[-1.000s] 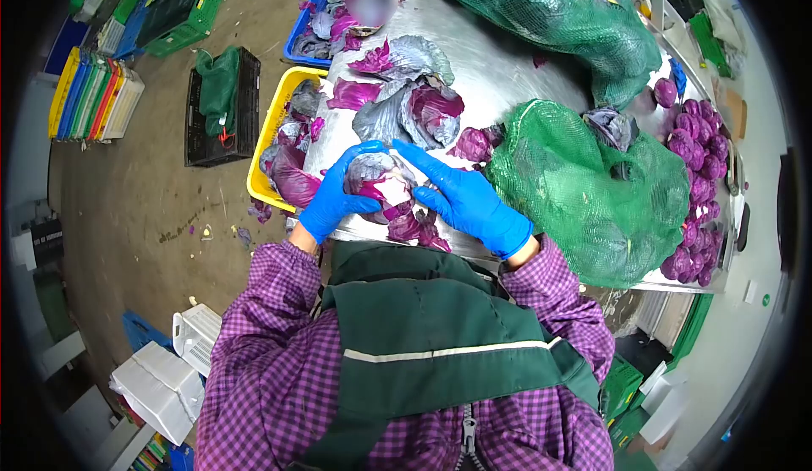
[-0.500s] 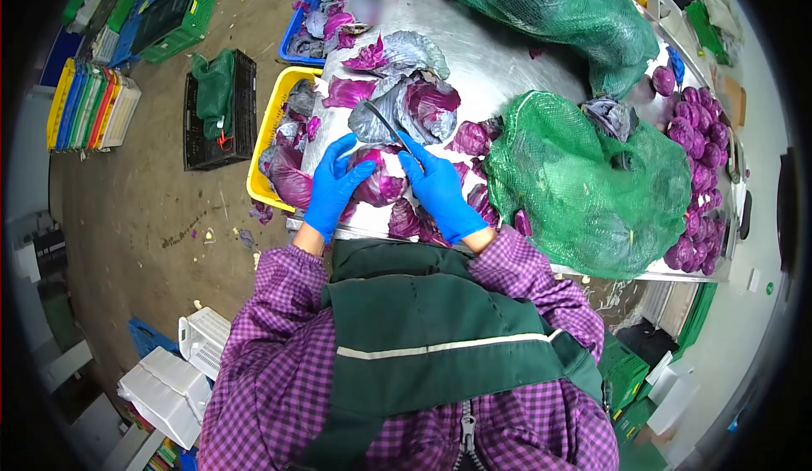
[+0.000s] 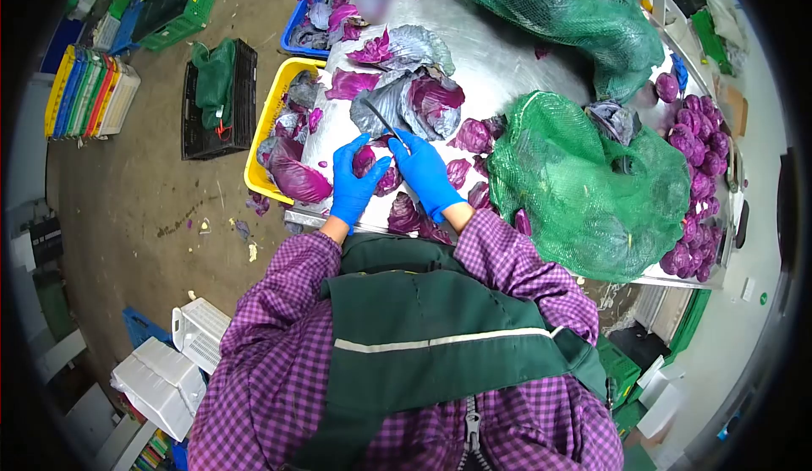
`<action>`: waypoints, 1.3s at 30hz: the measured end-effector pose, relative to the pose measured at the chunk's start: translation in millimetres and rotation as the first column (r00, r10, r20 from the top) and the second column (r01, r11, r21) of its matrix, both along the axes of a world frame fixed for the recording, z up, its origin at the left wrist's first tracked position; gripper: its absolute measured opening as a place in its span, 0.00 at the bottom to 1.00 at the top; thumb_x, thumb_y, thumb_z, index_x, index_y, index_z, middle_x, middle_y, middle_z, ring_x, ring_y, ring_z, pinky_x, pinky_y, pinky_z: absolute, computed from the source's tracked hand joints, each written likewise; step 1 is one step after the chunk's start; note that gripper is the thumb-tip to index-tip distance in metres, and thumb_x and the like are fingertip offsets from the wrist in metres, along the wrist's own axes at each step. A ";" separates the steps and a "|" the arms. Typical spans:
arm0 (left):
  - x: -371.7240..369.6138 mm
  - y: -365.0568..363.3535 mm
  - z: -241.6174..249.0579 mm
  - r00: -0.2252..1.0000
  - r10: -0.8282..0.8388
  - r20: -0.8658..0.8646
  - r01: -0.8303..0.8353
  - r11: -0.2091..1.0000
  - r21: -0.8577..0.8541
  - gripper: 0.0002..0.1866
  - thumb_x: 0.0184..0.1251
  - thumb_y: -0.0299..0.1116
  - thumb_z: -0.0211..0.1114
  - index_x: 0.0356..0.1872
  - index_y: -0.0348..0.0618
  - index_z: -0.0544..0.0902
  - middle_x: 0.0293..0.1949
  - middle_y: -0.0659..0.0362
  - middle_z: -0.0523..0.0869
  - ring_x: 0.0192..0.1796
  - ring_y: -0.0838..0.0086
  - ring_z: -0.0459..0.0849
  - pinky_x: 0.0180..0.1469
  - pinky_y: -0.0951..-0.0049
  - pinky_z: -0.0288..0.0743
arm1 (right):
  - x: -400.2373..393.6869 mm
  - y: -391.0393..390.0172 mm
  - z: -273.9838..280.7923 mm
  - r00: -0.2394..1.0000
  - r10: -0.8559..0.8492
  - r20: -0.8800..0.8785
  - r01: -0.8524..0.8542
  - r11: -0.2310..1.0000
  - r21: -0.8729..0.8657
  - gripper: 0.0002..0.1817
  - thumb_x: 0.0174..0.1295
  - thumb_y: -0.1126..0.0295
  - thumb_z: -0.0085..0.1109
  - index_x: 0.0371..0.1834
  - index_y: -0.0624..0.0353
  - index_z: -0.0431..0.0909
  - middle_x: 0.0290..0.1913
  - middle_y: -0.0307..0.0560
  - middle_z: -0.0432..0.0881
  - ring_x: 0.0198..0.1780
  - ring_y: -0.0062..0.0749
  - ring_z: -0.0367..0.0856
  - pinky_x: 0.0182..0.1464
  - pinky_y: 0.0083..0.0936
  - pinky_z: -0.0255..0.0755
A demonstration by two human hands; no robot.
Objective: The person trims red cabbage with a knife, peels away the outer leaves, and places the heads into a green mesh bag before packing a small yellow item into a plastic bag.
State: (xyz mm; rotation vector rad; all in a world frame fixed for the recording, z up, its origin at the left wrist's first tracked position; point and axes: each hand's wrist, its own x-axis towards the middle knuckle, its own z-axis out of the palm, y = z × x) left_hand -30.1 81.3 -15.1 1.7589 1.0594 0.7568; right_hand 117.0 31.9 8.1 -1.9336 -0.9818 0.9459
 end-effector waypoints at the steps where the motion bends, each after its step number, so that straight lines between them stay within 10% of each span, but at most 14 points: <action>1: -0.1 -1.2 3.0 1.000 -0.006 -0.001 0.006 1.000 -0.005 0.30 0.55 0.34 0.72 0.59 0.41 0.71 0.54 0.55 0.72 0.57 0.68 0.72 0.63 0.69 0.65 | 0.5 1.2 -1.6 0.996 -0.036 -0.077 0.034 0.999 -0.024 0.23 0.64 0.53 0.53 0.58 0.53 0.75 0.43 0.54 0.83 0.45 0.48 0.82 0.49 0.35 0.72; 2: -3.6 -2.7 4.6 1.000 -0.010 0.002 0.010 1.000 -0.003 0.30 0.55 0.34 0.72 0.59 0.41 0.71 0.54 0.55 0.72 0.57 0.68 0.72 0.63 0.69 0.65 | -1.0 4.1 -24.1 0.989 -0.128 0.069 0.123 0.990 0.070 0.22 0.63 0.53 0.55 0.54 0.55 0.77 0.34 0.50 0.84 0.32 0.38 0.83 0.37 0.29 0.74; 3: -9.8 -4.1 5.9 0.996 -0.088 0.018 0.088 0.996 0.022 0.31 0.54 0.33 0.73 0.59 0.41 0.71 0.54 0.55 0.72 0.58 0.68 0.72 0.63 0.68 0.65 | 15.6 6.0 -43.7 0.844 -0.232 -0.484 0.210 0.972 -0.100 0.17 0.64 0.54 0.56 0.47 0.55 0.79 0.25 0.43 0.81 0.20 0.27 0.75 0.22 0.23 0.67; 8: -41.4 -28.1 -0.7 0.979 -0.141 0.147 0.150 0.987 -0.052 0.37 0.52 0.35 0.75 0.63 0.43 0.67 0.60 0.52 0.69 0.62 0.65 0.70 0.63 0.67 0.65 | 7.8 1.9 -28.6 0.746 -0.270 -0.608 0.218 0.963 -0.160 0.16 0.69 0.57 0.51 0.50 0.54 0.79 0.22 0.38 0.78 0.14 0.18 0.66 0.16 0.17 0.59; 10: -41.8 -36.2 27.6 0.943 0.216 0.253 -0.049 0.843 -0.536 0.40 0.54 0.34 0.74 0.67 0.40 0.62 0.62 0.51 0.68 0.63 0.67 0.69 0.64 0.68 0.64 | 2.0 -3.4 -3.8 0.747 -0.179 -0.640 0.171 0.982 -0.075 0.15 0.68 0.58 0.52 0.50 0.53 0.79 0.22 0.36 0.78 0.16 0.16 0.65 0.17 0.15 0.58; 13: -49.5 -27.9 34.1 0.917 0.350 0.191 -0.044 0.564 -0.825 0.43 0.54 0.32 0.73 0.69 0.36 0.58 0.62 0.50 0.69 0.63 0.70 0.69 0.63 0.70 0.66 | -23.5 -14.8 26.3 0.776 0.001 -0.631 0.062 0.995 0.078 0.17 0.68 0.59 0.53 0.55 0.55 0.78 0.24 0.35 0.79 0.19 0.13 0.65 0.21 0.13 0.59; 16: -49.4 -27.4 18.3 0.944 0.254 0.209 -0.044 0.728 -0.684 0.36 0.54 0.29 0.72 0.64 0.37 0.65 0.58 0.56 0.73 0.60 0.71 0.72 0.62 0.72 0.68 | -34.3 -16.9 39.7 0.841 0.079 -0.535 -0.003 0.990 0.142 0.17 0.68 0.59 0.53 0.55 0.54 0.78 0.26 0.37 0.81 0.19 0.14 0.66 0.22 0.13 0.61; 22: -48.0 -7.1 18.2 0.992 -0.047 0.114 0.076 0.961 -0.266 0.42 0.46 0.36 0.78 0.63 0.36 0.66 0.57 0.52 0.74 0.59 0.68 0.74 0.62 0.69 0.68 | 32.5 -17.5 15.8 0.643 -0.326 -0.693 0.492 0.869 0.047 0.22 0.68 0.61 0.52 0.64 0.55 0.69 0.31 0.42 0.84 0.19 0.12 0.69 0.19 0.16 0.65; 24: -45.6 -4.3 11.7 0.992 -0.048 0.114 0.073 0.972 -0.224 0.41 0.47 0.36 0.77 0.63 0.37 0.67 0.57 0.52 0.75 0.59 0.68 0.74 0.62 0.69 0.68 | 28.8 -19.8 39.1 0.858 -0.294 -0.422 0.350 0.935 0.060 0.29 0.67 0.67 0.53 0.71 0.51 0.58 0.37 0.45 0.85 0.21 0.16 0.72 0.25 0.19 0.70; 25: -42.9 -3.5 7.5 0.992 -0.048 0.113 0.068 0.981 -0.184 0.39 0.49 0.36 0.76 0.63 0.38 0.68 0.58 0.52 0.75 0.60 0.67 0.74 0.62 0.69 0.68 | 23.2 -21.1 1.9 0.920 -0.137 -0.368 0.285 0.878 0.385 0.38 0.65 0.71 0.56 0.75 0.45 0.47 0.49 0.49 0.82 0.36 0.24 0.80 0.39 0.22 0.74; 27: -35.6 -1.0 3.5 0.992 -0.065 0.112 0.079 0.989 -0.123 0.33 0.53 0.35 0.73 0.61 0.39 0.71 0.57 0.51 0.76 0.59 0.65 0.75 0.62 0.68 0.68 | 10.8 -25.0 9.4 0.990 0.123 -0.063 -0.081 0.883 0.463 0.44 0.61 0.63 0.62 0.76 0.44 0.43 0.58 0.54 0.77 0.54 0.31 0.77 0.52 0.21 0.70; 29: -29.7 1.1 9.3 0.997 -0.065 0.048 0.065 0.998 0.004 0.29 0.55 0.33 0.71 0.60 0.38 0.73 0.57 0.50 0.77 0.59 0.65 0.77 0.61 0.68 0.69 | 0.9 -27.7 23.2 0.979 0.151 -0.135 -0.170 0.975 -0.143 0.52 0.54 0.54 0.68 0.76 0.50 0.42 0.63 0.58 0.71 0.62 0.35 0.72 0.57 0.22 0.67; 36: -29.9 -2.3 20.1 0.999 -0.010 -0.052 0.025 0.957 0.288 0.20 0.60 0.29 0.66 0.55 0.37 0.78 0.57 0.45 0.78 0.57 0.59 0.79 0.58 0.67 0.72 | -25.5 -22.7 -0.9 0.976 0.173 -0.129 -0.184 0.980 -0.081 0.58 0.44 0.51 0.74 0.74 0.59 0.47 0.47 0.61 0.80 0.47 0.42 0.81 0.48 0.31 0.73; 39: -36.8 3.9 22.7 0.998 -0.042 -0.051 0.053 0.965 0.257 0.18 0.65 0.27 0.60 0.56 0.35 0.77 0.54 0.48 0.81 0.55 0.64 0.81 0.58 0.69 0.72 | -27.1 -21.8 14.1 0.953 0.174 -0.249 -0.217 0.964 -0.156 0.52 0.48 0.50 0.70 0.74 0.52 0.50 0.58 0.63 0.74 0.59 0.46 0.75 0.58 0.32 0.68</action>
